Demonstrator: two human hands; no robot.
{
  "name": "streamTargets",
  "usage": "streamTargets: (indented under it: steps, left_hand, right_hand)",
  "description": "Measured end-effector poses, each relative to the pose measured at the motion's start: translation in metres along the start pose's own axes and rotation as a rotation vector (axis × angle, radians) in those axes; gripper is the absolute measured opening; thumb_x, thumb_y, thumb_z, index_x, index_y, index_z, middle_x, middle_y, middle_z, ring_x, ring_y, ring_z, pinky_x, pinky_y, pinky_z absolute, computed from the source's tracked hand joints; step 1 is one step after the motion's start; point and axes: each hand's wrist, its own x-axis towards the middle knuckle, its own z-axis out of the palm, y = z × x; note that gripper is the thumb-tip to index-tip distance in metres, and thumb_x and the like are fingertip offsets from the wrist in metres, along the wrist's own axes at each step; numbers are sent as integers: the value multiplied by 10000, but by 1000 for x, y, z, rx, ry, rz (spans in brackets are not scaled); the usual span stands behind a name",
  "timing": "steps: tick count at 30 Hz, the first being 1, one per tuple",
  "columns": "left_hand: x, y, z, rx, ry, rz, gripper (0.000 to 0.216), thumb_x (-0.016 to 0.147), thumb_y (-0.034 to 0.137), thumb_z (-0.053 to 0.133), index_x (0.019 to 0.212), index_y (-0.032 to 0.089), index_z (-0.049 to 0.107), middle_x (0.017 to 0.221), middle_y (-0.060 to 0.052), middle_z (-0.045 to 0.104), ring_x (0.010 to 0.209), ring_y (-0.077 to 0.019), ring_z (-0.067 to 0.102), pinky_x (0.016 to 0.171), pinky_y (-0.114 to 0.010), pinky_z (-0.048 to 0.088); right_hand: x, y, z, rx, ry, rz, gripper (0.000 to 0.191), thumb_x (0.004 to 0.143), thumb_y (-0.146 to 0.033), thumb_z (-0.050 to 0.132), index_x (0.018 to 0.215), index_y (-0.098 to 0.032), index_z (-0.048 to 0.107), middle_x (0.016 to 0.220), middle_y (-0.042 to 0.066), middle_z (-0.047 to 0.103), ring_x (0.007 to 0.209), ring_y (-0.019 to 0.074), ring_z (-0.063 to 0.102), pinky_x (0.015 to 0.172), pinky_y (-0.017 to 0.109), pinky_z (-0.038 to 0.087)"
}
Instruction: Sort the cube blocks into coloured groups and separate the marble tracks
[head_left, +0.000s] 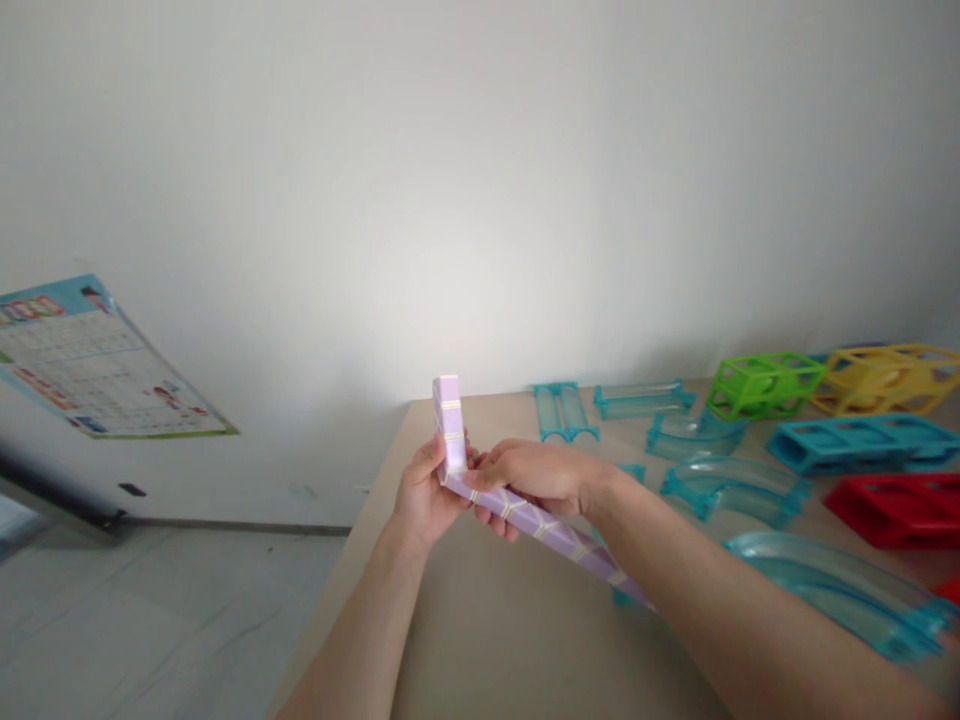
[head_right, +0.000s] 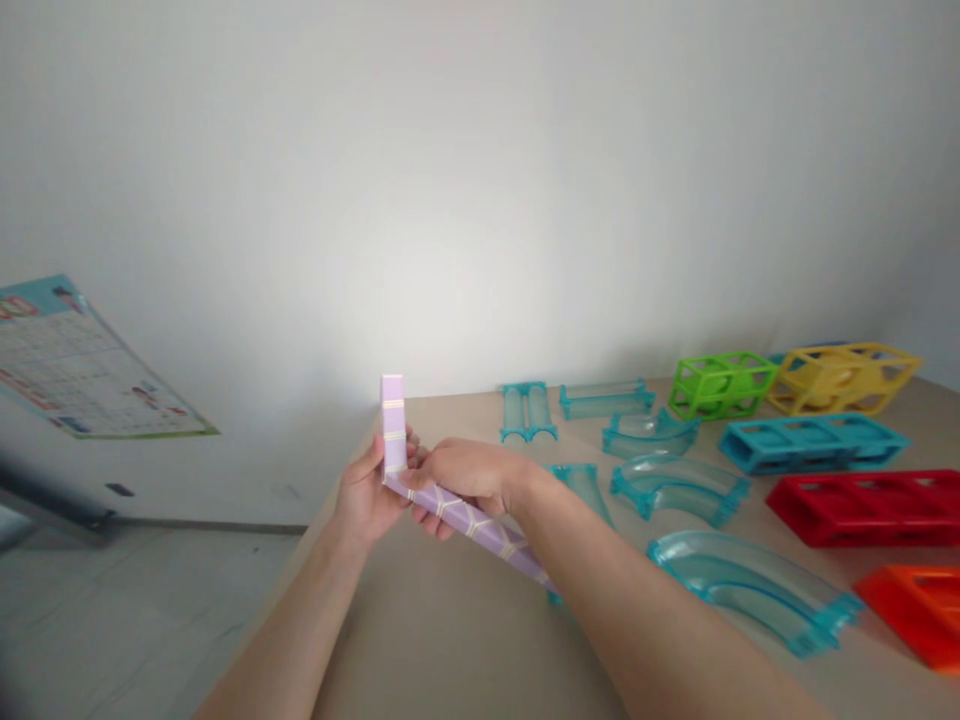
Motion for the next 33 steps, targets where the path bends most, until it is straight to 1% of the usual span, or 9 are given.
streamTargets:
  steps: [2, 5, 9, 13, 17, 20, 24, 28, 33]
  left_hand:
    - [-1, 1, 0, 20, -34, -29, 308, 695, 383, 757, 866, 141, 671, 645, -20, 638, 507, -129, 584, 384, -212, 442]
    - [-1, 1, 0, 73, -35, -41, 308, 693, 384, 753, 850, 135, 664, 632, -18, 629, 463, -131, 562, 347, -226, 429]
    - [-1, 2, 1, 123, -20, -19, 332, 666, 379, 782, 839, 124, 658, 661, -41, 658, 513, -166, 612, 383, -250, 462]
    - [-2, 2, 5, 147, -10, -3, 359, 621, 396, 815, 791, 117, 666, 659, -47, 666, 537, -180, 617, 409, -264, 458]
    - [-1, -4, 9, 288, 64, 9, 329, 600, 371, 831, 682, 100, 663, 604, -39, 623, 520, -148, 574, 481, -267, 438]
    - [2, -10, 8, 340, 120, 49, 290, 624, 332, 821, 693, 91, 676, 590, -23, 591, 540, -124, 545, 518, -250, 408]
    - [6, -15, 8, 346, 171, 141, 258, 659, 326, 799, 714, 105, 678, 603, -4, 574, 550, -97, 497, 535, -230, 366]
    - [7, -18, 8, 357, 219, 225, 259, 662, 337, 795, 714, 117, 667, 605, 13, 551, 552, -86, 455, 536, -225, 334]
    - [9, -20, 4, 508, 270, 287, 302, 671, 391, 773, 707, 118, 649, 605, 26, 522, 558, -83, 428, 533, -222, 306]
  right_hand:
    - [-1, -1, 0, -42, 16, 14, 269, 882, -198, 495, 646, -107, 587, 527, 24, 582, 413, 103, 542, 426, 221, 495]
    - [-4, -2, 2, -133, 72, 7, 263, 851, -235, 550, 618, -118, 585, 527, 25, 584, 409, 112, 537, 399, 227, 472]
    - [-8, -4, 1, -278, 143, -7, 210, 811, -247, 571, 637, -138, 613, 524, 6, 579, 399, 97, 499, 385, 213, 429]
    - [-10, -6, 0, -396, 183, -12, 183, 764, -220, 560, 599, -154, 604, 524, 17, 603, 400, 105, 501, 399, 226, 419]
    - [-8, -5, 4, -535, 284, 10, 216, 700, -187, 568, 487, -164, 535, 474, 12, 552, 377, 105, 472, 375, 233, 379]
    - [-4, -2, 8, -648, 365, 30, 238, 674, -172, 548, 444, -178, 487, 430, 7, 512, 357, 112, 465, 364, 239, 357]
    - [1, 0, 3, -692, 381, 6, 189, 683, -201, 543, 497, -174, 530, 514, 39, 593, 435, 132, 534, 423, 243, 390]
    - [-2, -2, -7, -781, 344, -22, 177, 704, -237, 540, 549, -164, 582, 576, 57, 643, 512, 142, 579, 472, 232, 392]
    - [-7, -7, -8, -911, 358, -15, 207, 732, -248, 521, 627, -146, 667, 631, 82, 693, 557, 157, 616, 478, 227, 359]
